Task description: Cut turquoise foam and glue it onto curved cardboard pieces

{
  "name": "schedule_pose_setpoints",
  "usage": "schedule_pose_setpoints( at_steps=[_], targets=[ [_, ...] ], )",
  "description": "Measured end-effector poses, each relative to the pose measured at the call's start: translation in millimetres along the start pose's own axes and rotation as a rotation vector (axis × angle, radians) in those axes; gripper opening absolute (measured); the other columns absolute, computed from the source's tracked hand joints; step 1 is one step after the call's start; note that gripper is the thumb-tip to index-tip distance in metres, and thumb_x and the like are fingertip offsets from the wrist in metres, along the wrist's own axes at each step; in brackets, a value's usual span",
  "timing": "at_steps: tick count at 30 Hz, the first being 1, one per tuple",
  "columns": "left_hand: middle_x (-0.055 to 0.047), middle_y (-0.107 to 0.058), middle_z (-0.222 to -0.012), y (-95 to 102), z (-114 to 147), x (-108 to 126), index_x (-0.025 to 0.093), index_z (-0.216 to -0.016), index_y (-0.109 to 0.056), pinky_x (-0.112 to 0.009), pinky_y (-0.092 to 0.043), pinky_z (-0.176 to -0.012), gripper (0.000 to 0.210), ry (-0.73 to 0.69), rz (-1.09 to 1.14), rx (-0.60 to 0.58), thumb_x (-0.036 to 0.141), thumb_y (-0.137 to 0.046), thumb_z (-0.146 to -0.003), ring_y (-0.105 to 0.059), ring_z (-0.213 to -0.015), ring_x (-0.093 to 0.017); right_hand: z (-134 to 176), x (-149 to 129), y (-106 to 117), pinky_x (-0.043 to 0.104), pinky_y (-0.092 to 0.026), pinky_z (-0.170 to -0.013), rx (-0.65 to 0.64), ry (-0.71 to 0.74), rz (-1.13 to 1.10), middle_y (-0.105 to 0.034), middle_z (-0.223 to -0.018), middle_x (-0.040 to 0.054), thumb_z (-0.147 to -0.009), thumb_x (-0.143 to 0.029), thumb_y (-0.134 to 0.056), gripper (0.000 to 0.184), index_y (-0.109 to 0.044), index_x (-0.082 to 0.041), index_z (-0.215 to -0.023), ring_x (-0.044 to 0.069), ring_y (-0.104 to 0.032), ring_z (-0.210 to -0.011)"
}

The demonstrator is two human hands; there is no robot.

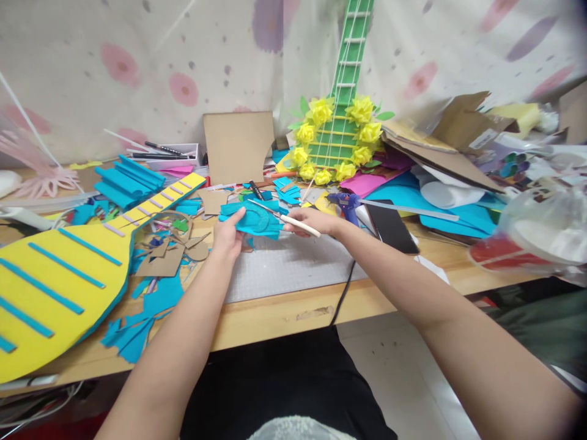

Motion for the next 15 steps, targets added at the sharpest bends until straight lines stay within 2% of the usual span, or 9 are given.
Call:
schedule_pose_setpoints(
  at_steps=[5,11,15],
  targets=[
    [-0.001,-0.070,-0.068,-0.3,1,1,0.015,-0.074,-0.066,-0.030,-0.057,-0.071,0.016,-0.023,-0.029,-0.007,0.007,-0.071,-0.062,-0.066,-0.062,-0.015,4,-2,4,0.020,-0.028,-0.042,0.016,-0.008,0.113,-0.042,-0.050,-0.0066,-0.071,-0.058,-0.061,0.045,-0.042,-0.017,-0.067,0.005,-0.037,-0.044],
    [-0.001,-0.070,-0.068,-0.6,2,1,0.016,-0.075,-0.066,-0.033,-0.057,-0.070,0.034,-0.124,-0.130,-0.049,0.017,-0.082,-0.045,-0.067,-0.064,-0.017,6,-9,5,0.022,-0.029,-0.048,-0.028,0.043,0.191,-0.041,-0.055,-0.0049,-0.075,-0.063,-0.053,0.048,-0.042,-0.017,-0.065,0.006,-0.037,-0.050],
    [-0.003,-0.071,-0.072,-2.3,4,2,0.016,-0.077,-0.066,-0.035,-0.057,-0.070,0.041,-0.139,-0.158,-0.077,0.022,-0.084,-0.041,-0.068,-0.071,-0.021,3,-11,3,0.023,-0.029,-0.049,-0.041,0.064,0.231,-0.041,-0.056,-0.0042,-0.077,-0.063,-0.051,0.048,-0.041,-0.017,-0.065,0.007,-0.037,-0.052]
  ],
)
Point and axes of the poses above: each hand's wrist, its own z-axis away from the middle knuckle, its own y-axis out of the back of the hand, x = y × z, the point moved 3 cm from there along -z, towards the middle knuckle
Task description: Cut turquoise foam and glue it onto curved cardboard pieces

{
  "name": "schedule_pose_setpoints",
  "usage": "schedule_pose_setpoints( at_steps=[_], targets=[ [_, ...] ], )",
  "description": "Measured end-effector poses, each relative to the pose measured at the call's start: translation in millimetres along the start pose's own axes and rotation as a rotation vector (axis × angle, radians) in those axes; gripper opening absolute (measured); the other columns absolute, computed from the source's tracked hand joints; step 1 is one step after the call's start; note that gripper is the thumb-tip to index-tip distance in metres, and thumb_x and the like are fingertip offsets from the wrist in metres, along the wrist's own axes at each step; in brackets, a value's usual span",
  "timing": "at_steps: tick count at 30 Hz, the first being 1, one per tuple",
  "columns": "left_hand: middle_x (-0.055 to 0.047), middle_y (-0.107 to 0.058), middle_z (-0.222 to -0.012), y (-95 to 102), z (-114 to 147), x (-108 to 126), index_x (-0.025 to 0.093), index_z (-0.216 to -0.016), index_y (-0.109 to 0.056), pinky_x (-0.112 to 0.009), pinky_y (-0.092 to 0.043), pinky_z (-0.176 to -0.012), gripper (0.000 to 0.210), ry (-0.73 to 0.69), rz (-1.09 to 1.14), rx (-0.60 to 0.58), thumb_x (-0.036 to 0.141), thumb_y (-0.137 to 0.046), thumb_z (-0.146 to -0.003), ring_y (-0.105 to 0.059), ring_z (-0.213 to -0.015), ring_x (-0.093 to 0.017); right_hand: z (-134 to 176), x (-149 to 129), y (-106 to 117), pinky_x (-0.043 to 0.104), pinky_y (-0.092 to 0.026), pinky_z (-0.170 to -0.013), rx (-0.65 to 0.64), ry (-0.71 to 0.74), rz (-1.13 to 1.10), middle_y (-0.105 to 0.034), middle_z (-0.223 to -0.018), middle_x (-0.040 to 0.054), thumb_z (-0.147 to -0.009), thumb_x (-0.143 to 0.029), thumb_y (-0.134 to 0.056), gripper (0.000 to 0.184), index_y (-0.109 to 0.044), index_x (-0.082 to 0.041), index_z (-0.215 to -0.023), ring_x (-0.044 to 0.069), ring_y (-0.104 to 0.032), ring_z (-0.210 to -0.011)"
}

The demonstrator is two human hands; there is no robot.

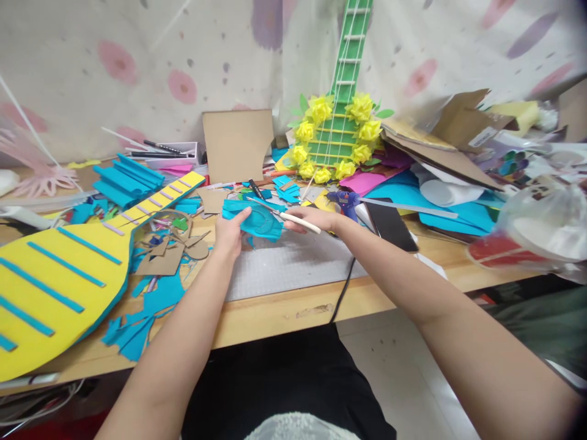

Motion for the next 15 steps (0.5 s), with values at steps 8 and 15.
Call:
schedule_pose_setpoints(
  at_steps=[8,15],
  targets=[
    [-0.003,-0.072,-0.075,0.1,-0.6,1.0,0.016,-0.080,-0.066,-0.035,-0.057,-0.071,0.043,0.006,0.015,-0.032,0.023,-0.084,-0.042,-0.068,-0.071,-0.021,-1.4,-0.2,-2.1,0.022,-0.028,-0.048,0.007,0.006,-0.051,-0.041,-0.055,-0.0051,-0.075,-0.063,-0.053,0.048,-0.041,-0.018,-0.066,0.006,-0.037,-0.050],
    [-0.002,-0.071,-0.072,0.1,-0.8,1.4,0.017,-0.077,-0.065,-0.037,-0.056,-0.074,0.042,0.026,0.011,-0.042,0.023,-0.084,-0.039,-0.068,-0.075,-0.023,-1.3,-1.2,-2.4,0.022,-0.027,-0.045,0.027,-0.063,-0.083,-0.041,-0.051,-0.0068,-0.072,-0.060,-0.058,0.045,-0.042,-0.018,-0.067,0.005,-0.036,-0.046]
  ],
)
Point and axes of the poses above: each hand's wrist, its own z-axis away from the middle knuckle, its own y-axis out of the back of the hand, x = y × z, the point moved 3 cm from there along -z, towards the middle knuckle
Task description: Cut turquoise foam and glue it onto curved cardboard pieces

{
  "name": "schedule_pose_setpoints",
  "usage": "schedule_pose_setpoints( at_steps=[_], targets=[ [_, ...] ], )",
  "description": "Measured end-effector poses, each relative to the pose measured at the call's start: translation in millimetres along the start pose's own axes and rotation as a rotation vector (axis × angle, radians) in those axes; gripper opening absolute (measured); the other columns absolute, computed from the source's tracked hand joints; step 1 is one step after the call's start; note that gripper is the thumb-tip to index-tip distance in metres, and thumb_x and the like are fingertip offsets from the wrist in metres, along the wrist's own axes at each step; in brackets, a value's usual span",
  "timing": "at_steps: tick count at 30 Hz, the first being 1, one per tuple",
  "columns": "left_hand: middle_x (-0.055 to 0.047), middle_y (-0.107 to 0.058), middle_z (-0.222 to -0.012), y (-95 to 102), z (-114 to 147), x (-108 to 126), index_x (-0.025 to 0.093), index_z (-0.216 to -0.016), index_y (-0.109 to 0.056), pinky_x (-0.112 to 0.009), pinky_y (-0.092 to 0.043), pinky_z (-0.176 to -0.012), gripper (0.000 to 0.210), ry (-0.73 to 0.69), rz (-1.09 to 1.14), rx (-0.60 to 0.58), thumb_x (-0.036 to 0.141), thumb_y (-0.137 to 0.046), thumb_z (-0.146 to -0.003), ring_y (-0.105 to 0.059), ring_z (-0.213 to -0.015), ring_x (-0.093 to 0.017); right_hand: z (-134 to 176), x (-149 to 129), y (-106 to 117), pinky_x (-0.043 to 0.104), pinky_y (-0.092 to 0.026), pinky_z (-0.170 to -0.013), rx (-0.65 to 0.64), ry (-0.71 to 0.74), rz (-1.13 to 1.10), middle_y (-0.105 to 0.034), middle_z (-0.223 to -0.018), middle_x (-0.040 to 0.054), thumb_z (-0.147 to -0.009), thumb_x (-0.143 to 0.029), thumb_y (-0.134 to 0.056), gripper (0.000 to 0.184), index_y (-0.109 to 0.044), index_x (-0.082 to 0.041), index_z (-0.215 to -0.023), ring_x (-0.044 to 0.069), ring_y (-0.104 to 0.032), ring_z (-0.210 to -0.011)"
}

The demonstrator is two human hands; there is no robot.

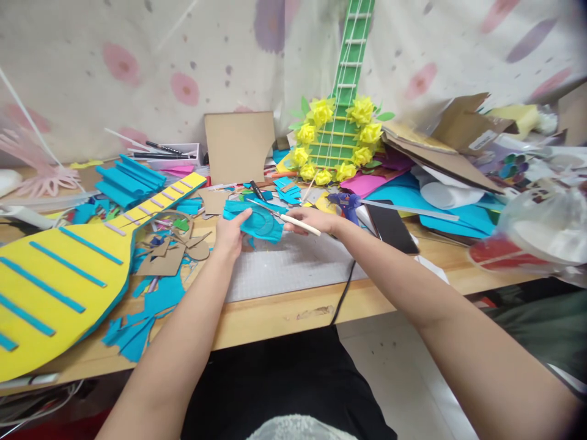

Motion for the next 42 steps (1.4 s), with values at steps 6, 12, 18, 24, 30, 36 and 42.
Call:
schedule_pose_setpoints(
  at_steps=[6,12,18,24,30,36,42],
  targets=[
    [-0.002,-0.071,-0.072,0.6,0,1,0.017,-0.073,-0.064,-0.037,-0.056,-0.076,0.041,-0.028,-0.008,0.003,0.022,-0.084,-0.038,-0.069,-0.077,-0.023,0,5,5,0.022,-0.027,-0.045,0.038,-0.004,0.087,-0.045,-0.052,-0.0055,-0.071,-0.061,-0.058,0.046,-0.045,-0.017,-0.067,0.006,-0.039,-0.046],
    [-0.003,-0.071,-0.072,0.8,0,1,0.016,-0.072,-0.065,-0.037,-0.055,-0.077,0.040,-0.060,-0.037,0.004,0.023,-0.084,-0.038,-0.068,-0.076,-0.022,2,4,5,0.022,-0.029,-0.046,0.026,-0.012,0.087,-0.043,-0.050,-0.0060,-0.072,-0.060,-0.058,0.045,-0.045,-0.017,-0.068,0.006,-0.039,-0.045],
    [-0.005,-0.071,-0.079,3.3,-3,3,0.014,-0.079,-0.067,-0.039,-0.052,-0.081,0.045,-0.113,-0.104,-0.028,0.025,-0.084,-0.038,-0.067,-0.080,-0.024,3,-1,5,0.023,-0.031,-0.051,-0.039,0.083,0.184,-0.041,-0.056,-0.0039,-0.078,-0.063,-0.049,0.051,-0.041,-0.016,-0.059,0.007,-0.039,-0.053],
    [-0.005,-0.072,-0.082,6.7,-5,4,0.014,-0.078,-0.068,-0.038,-0.051,-0.081,0.044,-0.132,-0.194,-0.058,0.024,-0.084,-0.039,-0.066,-0.080,-0.023,-2,0,3,0.022,-0.030,-0.049,-0.056,0.077,0.177,-0.041,-0.057,-0.0042,-0.078,-0.065,-0.047,0.051,-0.043,-0.017,-0.064,0.007,-0.038,-0.052],
    [-0.006,-0.072,-0.083,5.8,-4,5,0.014,-0.079,-0.069,-0.038,-0.052,-0.079,0.042,-0.109,-0.193,-0.060,0.024,-0.084,-0.040,-0.066,-0.077,-0.022,-3,-2,1,0.022,-0.030,-0.048,-0.053,0.078,0.149,-0.041,-0.056,-0.0043,-0.078,-0.065,-0.048,0.051,-0.043,-0.017,-0.064,0.006,-0.037,-0.051],
    [-0.006,-0.071,-0.082,6.0,-4,5,0.014,-0.077,-0.068,-0.039,-0.052,-0.078,0.041,-0.094,-0.175,-0.057,0.023,-0.083,-0.040,-0.067,-0.075,-0.022,-3,-5,1,0.022,-0.029,-0.046,-0.054,0.047,0.132,-0.041,-0.052,-0.0051,-0.076,-0.065,-0.051,0.051,-0.042,-0.017,-0.062,0.006,-0.037,-0.047],
    [-0.005,-0.071,-0.080,9.3,-9,4,0.014,-0.077,-0.069,-0.039,-0.053,-0.077,0.042,-0.094,-0.192,-0.057,0.020,-0.084,-0.038,-0.067,-0.077,-0.023,-1,-4,1,0.021,-0.030,-0.044,-0.042,0.004,0.093,-0.043,-0.051,-0.0056,-0.073,-0.064,-0.055,0.049,-0.046,-0.016,-0.066,0.005,-0.038,-0.045]
  ],
)
Point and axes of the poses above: each hand's wrist, its own z-axis away from the middle knuckle, its own y-axis out of the back of the hand, x = y × z, the point moved 3 cm from there along -z, towards the middle knuckle
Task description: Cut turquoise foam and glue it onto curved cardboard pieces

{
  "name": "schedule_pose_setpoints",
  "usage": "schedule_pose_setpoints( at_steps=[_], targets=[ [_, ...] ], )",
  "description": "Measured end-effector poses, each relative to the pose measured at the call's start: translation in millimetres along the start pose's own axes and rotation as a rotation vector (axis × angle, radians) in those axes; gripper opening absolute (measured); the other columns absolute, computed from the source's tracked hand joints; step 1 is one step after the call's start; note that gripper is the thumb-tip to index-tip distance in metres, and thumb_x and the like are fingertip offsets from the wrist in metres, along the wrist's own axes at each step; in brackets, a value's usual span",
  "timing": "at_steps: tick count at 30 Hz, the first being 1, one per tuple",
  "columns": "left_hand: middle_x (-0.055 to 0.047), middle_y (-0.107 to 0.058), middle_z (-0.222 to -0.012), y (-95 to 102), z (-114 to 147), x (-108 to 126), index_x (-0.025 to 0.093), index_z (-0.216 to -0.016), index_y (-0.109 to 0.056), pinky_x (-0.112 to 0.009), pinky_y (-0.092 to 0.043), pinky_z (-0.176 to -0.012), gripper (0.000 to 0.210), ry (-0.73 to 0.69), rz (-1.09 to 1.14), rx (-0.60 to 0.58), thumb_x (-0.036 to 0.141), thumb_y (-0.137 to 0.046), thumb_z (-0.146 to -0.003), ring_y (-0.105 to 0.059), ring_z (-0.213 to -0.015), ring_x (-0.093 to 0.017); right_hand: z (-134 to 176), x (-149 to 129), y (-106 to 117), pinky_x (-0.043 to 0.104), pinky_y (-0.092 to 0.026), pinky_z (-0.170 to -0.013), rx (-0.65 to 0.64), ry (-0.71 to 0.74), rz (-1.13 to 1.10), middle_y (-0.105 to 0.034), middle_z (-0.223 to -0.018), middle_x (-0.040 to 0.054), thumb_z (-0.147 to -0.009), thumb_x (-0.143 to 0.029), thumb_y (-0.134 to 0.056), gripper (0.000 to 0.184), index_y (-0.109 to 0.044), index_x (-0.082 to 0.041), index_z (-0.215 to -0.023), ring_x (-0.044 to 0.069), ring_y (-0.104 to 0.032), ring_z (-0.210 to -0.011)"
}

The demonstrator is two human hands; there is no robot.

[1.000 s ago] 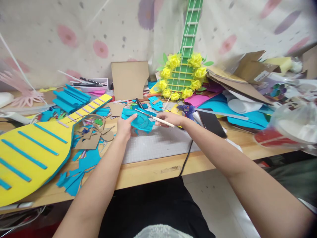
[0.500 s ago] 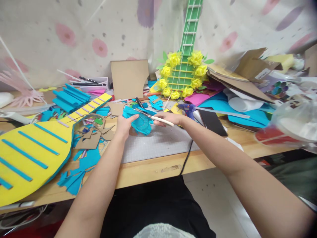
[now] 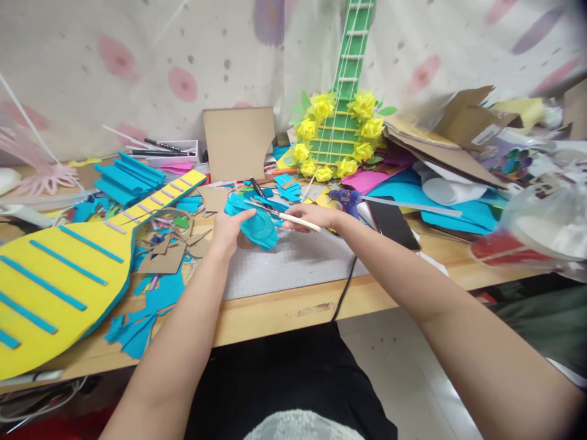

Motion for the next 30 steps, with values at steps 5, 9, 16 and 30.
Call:
schedule_pose_setpoints(
  at_steps=[5,9,16,30],
  targets=[
    [-0.004,-0.071,-0.077,-1.3,1,4,0.015,-0.073,-0.069,-0.036,-0.053,-0.076,0.039,-0.007,0.005,-0.002,0.020,-0.084,-0.038,-0.066,-0.075,-0.022,0,0,2,0.021,-0.030,-0.043,-0.007,-0.016,-0.009,-0.044,-0.049,-0.0055,-0.071,-0.063,-0.058,0.048,-0.048,-0.016,-0.066,0.005,-0.039,-0.044],
    [-0.004,-0.071,-0.077,-2.2,4,6,0.015,-0.071,-0.069,-0.035,-0.053,-0.074,0.037,0.001,-0.005,-0.020,0.022,-0.084,-0.038,-0.065,-0.072,-0.021,-2,5,5,0.021,-0.031,-0.042,0.003,-0.024,-0.020,-0.045,-0.049,-0.0057,-0.071,-0.061,-0.060,0.046,-0.050,-0.016,-0.069,0.006,-0.040,-0.043],
    [-0.006,-0.071,-0.079,-2.6,5,3,0.014,-0.072,-0.069,-0.036,-0.053,-0.075,0.038,0.011,-0.040,-0.044,0.024,-0.084,-0.039,-0.066,-0.075,-0.022,0,3,6,0.022,-0.032,-0.046,-0.002,-0.048,0.014,-0.046,-0.050,-0.0050,-0.070,-0.063,-0.059,0.047,-0.050,-0.017,-0.068,0.007,-0.041,-0.045],
    [-0.005,-0.071,-0.079,-7.1,7,6,0.014,-0.079,-0.071,-0.038,-0.052,-0.077,0.045,0.029,-0.033,-0.098,0.023,-0.085,-0.037,-0.066,-0.074,-0.022,-7,-8,4,0.021,-0.030,-0.044,-0.015,-0.015,-0.029,-0.043,-0.049,-0.0058,-0.071,-0.060,-0.059,0.045,-0.050,-0.016,-0.067,0.006,-0.038,-0.044]
  ],
)
Point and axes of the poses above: each hand's wrist, its own z-axis away from the middle knuckle, its own y-axis out of the back of the hand, x = y × z, the point moved 3 cm from there along -z, towards the middle knuckle
